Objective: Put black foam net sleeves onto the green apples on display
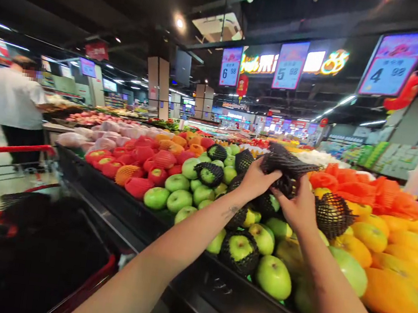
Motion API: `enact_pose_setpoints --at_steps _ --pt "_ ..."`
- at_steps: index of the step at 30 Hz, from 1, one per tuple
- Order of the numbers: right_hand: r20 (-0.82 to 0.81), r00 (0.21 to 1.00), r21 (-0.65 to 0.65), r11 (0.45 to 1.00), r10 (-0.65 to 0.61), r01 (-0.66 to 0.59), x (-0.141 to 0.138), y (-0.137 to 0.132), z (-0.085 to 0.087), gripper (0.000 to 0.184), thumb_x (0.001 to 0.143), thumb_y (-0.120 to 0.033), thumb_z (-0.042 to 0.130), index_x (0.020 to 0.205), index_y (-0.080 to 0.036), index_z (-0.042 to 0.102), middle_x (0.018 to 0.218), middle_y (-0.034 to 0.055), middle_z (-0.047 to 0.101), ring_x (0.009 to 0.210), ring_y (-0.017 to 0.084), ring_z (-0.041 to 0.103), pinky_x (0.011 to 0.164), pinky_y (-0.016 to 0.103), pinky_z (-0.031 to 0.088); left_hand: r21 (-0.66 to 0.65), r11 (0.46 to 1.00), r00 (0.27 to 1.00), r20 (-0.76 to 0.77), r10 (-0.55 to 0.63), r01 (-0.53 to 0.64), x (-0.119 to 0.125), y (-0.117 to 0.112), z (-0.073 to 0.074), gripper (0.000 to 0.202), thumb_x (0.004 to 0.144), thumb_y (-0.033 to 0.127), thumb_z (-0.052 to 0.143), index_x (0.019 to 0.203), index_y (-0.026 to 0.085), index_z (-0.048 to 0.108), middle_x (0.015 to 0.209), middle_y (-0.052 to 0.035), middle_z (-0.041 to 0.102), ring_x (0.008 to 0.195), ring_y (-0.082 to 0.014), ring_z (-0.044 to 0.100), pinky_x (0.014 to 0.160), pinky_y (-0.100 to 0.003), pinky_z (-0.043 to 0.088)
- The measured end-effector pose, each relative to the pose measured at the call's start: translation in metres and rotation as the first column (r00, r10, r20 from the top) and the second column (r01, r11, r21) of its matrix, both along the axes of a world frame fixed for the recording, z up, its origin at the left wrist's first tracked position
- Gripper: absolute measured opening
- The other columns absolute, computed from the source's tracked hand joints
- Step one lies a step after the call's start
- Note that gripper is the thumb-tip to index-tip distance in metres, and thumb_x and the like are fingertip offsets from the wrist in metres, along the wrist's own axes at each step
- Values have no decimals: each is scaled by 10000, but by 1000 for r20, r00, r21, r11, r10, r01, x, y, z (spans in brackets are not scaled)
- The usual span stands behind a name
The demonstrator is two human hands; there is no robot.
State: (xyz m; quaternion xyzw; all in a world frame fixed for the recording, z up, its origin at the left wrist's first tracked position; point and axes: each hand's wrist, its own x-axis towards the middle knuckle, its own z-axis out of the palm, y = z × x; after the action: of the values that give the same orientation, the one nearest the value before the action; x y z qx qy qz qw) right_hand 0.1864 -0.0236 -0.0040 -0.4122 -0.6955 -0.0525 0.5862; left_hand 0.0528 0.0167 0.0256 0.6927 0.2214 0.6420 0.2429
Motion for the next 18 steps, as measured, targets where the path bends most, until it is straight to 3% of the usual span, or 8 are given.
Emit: enact_pose_setpoints --at_steps 4,7,10,12,15,18 --pt "2 999 -36 998 -52 52 2 -2 -2 375 726 -384 724 1043 -237 586 943 84 703 814 301 682 706 465 580 -2 993 993 29 116 -116 -11 -6 -14 62 787 166 662 840 189 642 902 -66 755 822 -203 698 808 -352 561" --pt "-11 995 -30 994 -101 101 0 -6 -3 480 737 -361 736 1175 -245 576 923 60 712 796 282 685 713 449 582 -49 973 973 54 226 -224 -30 -5 -15 60 782 171 659 806 201 613 822 -48 731 765 -197 676 768 -344 548" --pt "-57 986 17 987 -156 157 1 -6 -2 620 783 -371 736 1341 -270 487 1002 66 701 889 293 684 797 483 578 -61 926 924 74 375 -372 -43 2 -12 93 797 157 636 829 214 570 823 -35 688 809 -196 649 827 -365 532" --pt "-90 975 60 976 -202 208 5 -4 -1 548 817 -381 710 1312 -265 506 1056 82 679 951 301 668 847 503 562 -4 893 889 101 447 -449 -50 9 -12 127 808 126 610 867 222 552 918 -42 658 913 -198 631 903 -382 510" --pt "-155 948 96 951 -278 295 12 2 -2 329 823 -384 696 1093 -236 581 1014 89 661 945 303 653 873 507 544 100 835 839 120 530 -542 -57 22 -16 218 795 28 538 887 223 570 1017 -53 594 993 -191 599 949 -379 494" --pt "-270 909 127 924 -317 360 18 8 -3 367 774 -374 738 1044 -231 535 998 85 654 967 308 651 894 496 534 227 846 863 -43 504 -483 -51 33 -25 319 744 -34 507 915 203 635 1033 -57 583 975 -182 604 940 -364 514"
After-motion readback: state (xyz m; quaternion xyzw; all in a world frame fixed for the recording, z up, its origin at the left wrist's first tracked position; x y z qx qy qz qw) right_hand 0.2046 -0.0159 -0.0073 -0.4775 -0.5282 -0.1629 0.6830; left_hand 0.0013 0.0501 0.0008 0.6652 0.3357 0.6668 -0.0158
